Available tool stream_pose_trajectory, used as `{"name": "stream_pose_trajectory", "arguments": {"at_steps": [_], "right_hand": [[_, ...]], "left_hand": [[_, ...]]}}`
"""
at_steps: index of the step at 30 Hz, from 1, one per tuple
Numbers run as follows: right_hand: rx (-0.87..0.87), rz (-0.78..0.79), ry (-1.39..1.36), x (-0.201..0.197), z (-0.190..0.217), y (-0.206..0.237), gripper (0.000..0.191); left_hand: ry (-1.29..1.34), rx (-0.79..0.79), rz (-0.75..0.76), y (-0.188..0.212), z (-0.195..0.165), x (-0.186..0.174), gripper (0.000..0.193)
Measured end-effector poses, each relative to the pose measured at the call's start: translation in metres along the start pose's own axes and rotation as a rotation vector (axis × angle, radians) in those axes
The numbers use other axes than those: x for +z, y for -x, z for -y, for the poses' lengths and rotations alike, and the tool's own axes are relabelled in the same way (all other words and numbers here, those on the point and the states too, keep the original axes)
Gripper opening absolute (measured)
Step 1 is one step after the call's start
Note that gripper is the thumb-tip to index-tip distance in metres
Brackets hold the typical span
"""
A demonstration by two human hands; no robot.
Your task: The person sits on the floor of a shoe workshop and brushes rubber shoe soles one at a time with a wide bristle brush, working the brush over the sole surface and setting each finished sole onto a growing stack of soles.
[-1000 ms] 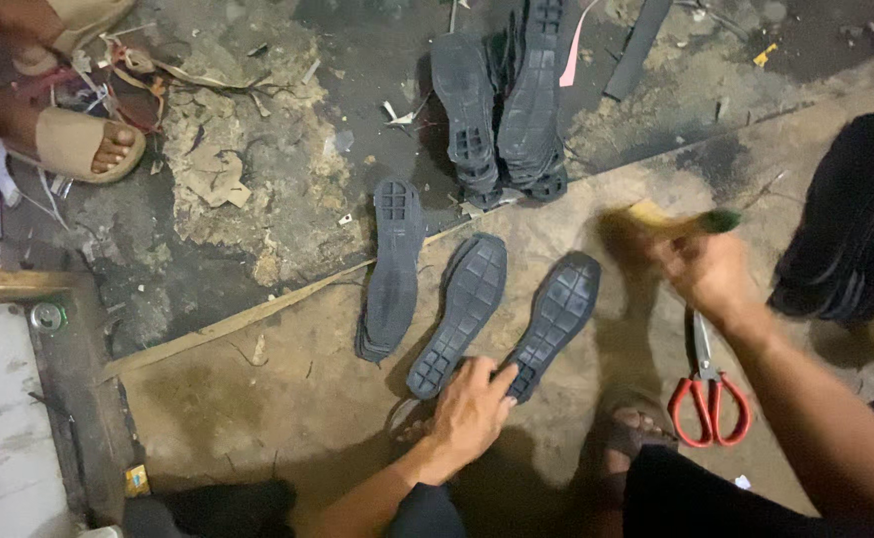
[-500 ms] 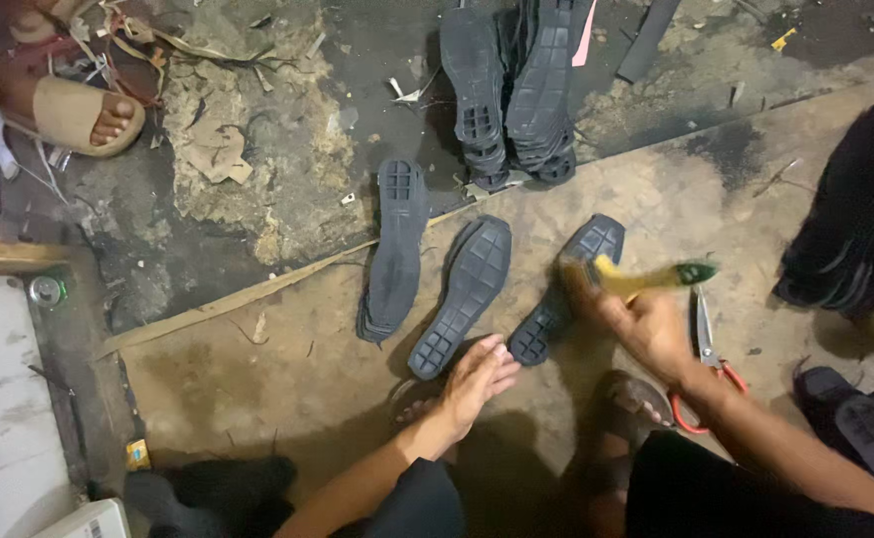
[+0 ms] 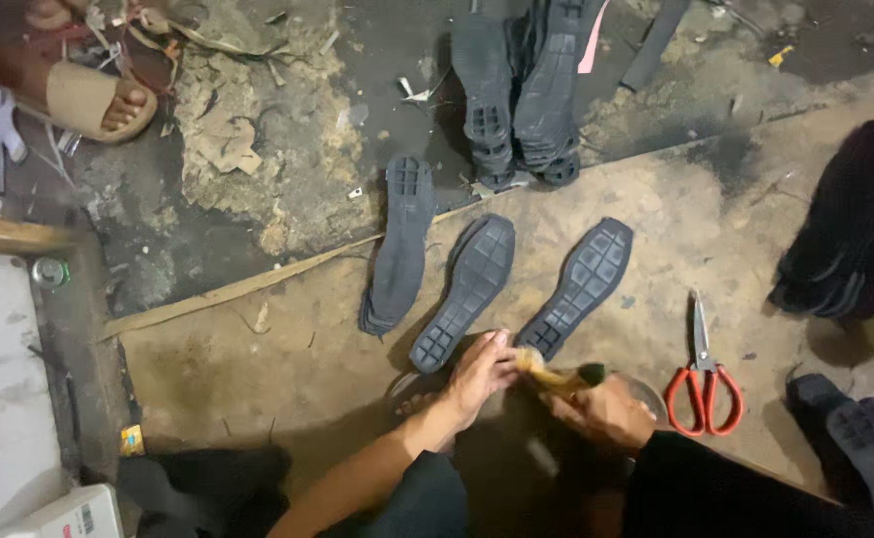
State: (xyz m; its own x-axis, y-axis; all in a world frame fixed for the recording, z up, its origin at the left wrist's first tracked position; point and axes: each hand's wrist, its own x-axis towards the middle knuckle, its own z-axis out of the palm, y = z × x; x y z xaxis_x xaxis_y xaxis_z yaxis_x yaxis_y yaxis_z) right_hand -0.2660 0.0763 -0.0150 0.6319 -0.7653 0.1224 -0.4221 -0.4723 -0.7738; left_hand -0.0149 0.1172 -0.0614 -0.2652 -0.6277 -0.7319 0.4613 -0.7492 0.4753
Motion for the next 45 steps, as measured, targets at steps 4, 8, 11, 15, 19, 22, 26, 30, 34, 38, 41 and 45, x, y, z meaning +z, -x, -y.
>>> {"name": "stream_pose_trajectory", "arguments": {"at_steps": [4,8,11,15,19,22,26,30,34,38,41,45], "right_hand": [[0.744,0.155,-0.129,-0.005,0.018,-0.007,0.038],[0.51,0.138,-0.023,-0.004,0.007,-0.002,0.036],[0.566,0.087,-0.355,0.003,-0.007,0.007,0.028],[0.768,0.029,-0.088,0.011,-0.011,0.017,0.023],[0.541,0.268,-0.249,0.006,-0.003,0.019,0.025],[1.024,0.182,-0.192,-0.001,0.002,0.018,0.045],[0.751,0.349,-0.065,0.0,0.002,0.016,0.041],[0.774,0.04,-0.177,0.006,0.004,0.015,0.036],[0.462,0.318,-0.258,-0.002,0.009,0.014,0.032],[0.718,0.199,-0.265,-0.015,0.014,0.012,0.034],[0.605,0.149,-0.141,-0.02,0.005,0.001,0.033],[0.602,0.415,0.019,-0.046,-0.041,-0.031,0.027]], "left_hand": [[0.017,0.05,0.075,0.004,-0.003,-0.001,0.064],[0.024,0.032,0.052,0.005,-0.001,0.0,0.068],[0.06,0.035,0.072,0.005,0.002,0.001,0.071],[0.091,0.079,0.085,0.006,0.005,0.0,0.07],[0.044,0.022,0.029,0.006,0.005,0.001,0.069],[0.063,0.04,0.046,0.006,0.005,0.003,0.069],[0.052,0.058,0.063,0.004,0.006,0.0,0.071],[0.023,0.073,0.074,0.003,0.008,-0.002,0.065],[-0.001,0.066,0.035,0.009,-0.002,0.005,0.055],[-0.636,0.419,0.009,0.036,-0.023,0.016,0.041],[-1.208,0.725,0.147,0.064,-0.034,0.025,0.038],[-1.437,0.829,0.312,0.075,-0.05,0.03,0.035]]}}
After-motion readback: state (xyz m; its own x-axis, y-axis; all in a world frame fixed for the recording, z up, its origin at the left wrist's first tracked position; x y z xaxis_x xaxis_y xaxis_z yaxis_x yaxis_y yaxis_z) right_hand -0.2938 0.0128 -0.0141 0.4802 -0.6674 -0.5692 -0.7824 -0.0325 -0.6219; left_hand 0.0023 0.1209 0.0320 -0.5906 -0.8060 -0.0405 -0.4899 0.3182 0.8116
